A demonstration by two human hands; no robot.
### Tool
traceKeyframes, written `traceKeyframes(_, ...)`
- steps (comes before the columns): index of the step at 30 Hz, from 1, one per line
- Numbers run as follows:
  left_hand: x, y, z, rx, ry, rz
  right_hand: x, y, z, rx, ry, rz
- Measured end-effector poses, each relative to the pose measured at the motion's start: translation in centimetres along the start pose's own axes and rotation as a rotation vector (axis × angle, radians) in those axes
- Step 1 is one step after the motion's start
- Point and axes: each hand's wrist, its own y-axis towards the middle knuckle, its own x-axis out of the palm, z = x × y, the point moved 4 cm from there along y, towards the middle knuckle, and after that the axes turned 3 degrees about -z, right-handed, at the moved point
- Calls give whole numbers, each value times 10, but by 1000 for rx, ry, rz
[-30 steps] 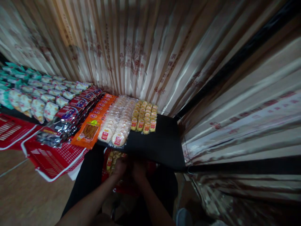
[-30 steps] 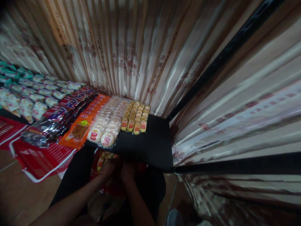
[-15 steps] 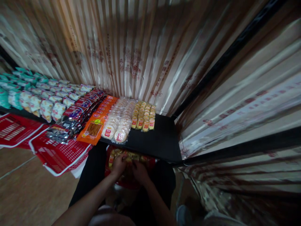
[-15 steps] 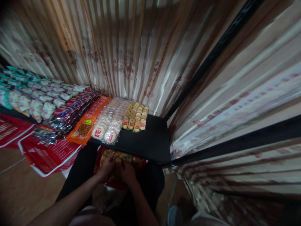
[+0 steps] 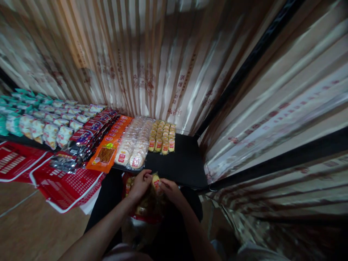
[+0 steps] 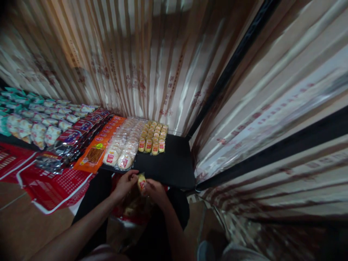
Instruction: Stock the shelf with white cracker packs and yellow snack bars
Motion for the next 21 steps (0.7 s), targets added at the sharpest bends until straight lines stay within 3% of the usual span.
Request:
traceKeyframes(4, 17, 7, 15, 6, -152, -169, -28, 7, -11, 12, 173, 20)
traceKeyframes(7, 35, 14, 22, -41, -307, -236, -53, 15, -15, 36, 214, 105)
traceKeyframes(11, 58, 25, 30, -156, -508, -198, -80, 24, -17, 42, 266, 288)
traceKeyframes(15, 80, 40, 41, -225, -622, -97, -94, 34, -10, 14, 474, 464)
traceKeyframes(18, 93, 53, 51, -207, -664, -17, -97, 43, 0, -43, 674, 574)
traceKeyframes(21, 109, 67, 58, -147, -691, -23, -98, 53, 6, -113, 759, 627)
